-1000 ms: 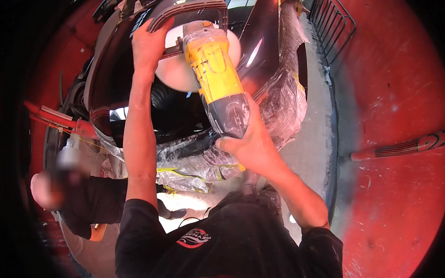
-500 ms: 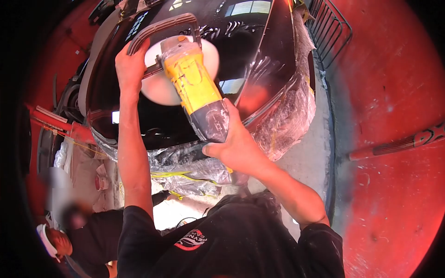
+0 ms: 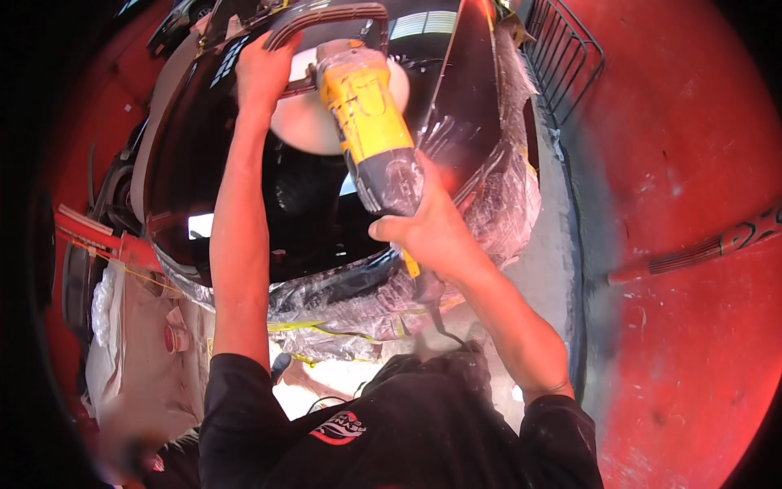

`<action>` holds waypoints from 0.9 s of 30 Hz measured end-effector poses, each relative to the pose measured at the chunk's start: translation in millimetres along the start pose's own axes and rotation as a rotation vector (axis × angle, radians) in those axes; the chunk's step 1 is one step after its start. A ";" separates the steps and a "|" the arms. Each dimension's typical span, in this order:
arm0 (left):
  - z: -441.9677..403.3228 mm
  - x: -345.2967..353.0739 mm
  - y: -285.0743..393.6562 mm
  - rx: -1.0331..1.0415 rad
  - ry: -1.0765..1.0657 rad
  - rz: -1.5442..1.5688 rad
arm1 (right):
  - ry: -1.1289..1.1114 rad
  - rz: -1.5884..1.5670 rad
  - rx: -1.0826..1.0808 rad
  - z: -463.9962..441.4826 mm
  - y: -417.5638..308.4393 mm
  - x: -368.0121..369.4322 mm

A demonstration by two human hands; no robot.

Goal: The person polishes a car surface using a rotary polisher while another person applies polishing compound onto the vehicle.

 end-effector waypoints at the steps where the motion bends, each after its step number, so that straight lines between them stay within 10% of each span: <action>1: -5.3 15.8 11.5 -0.009 -0.011 0.038 | 0.041 0.017 -0.023 -0.2 -4.0 -11.5; 10: -16.1 78.3 46.3 -0.050 -0.082 0.173 | 0.153 0.030 -0.030 6.5 -7.9 -60.5; 27: 77.2 -144.9 -77.7 -0.427 0.032 -0.034 | -0.245 0.148 0.074 4.2 29.7 98.9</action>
Point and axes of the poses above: each hand's wrist, its own z-axis away from the middle knuckle, its own x-axis out of the palm, y = z × x, the point moved 4 cm from there along -z, towards the middle knuckle, and after that the axes turned 8 degrees about x, right-handed, at the moved point
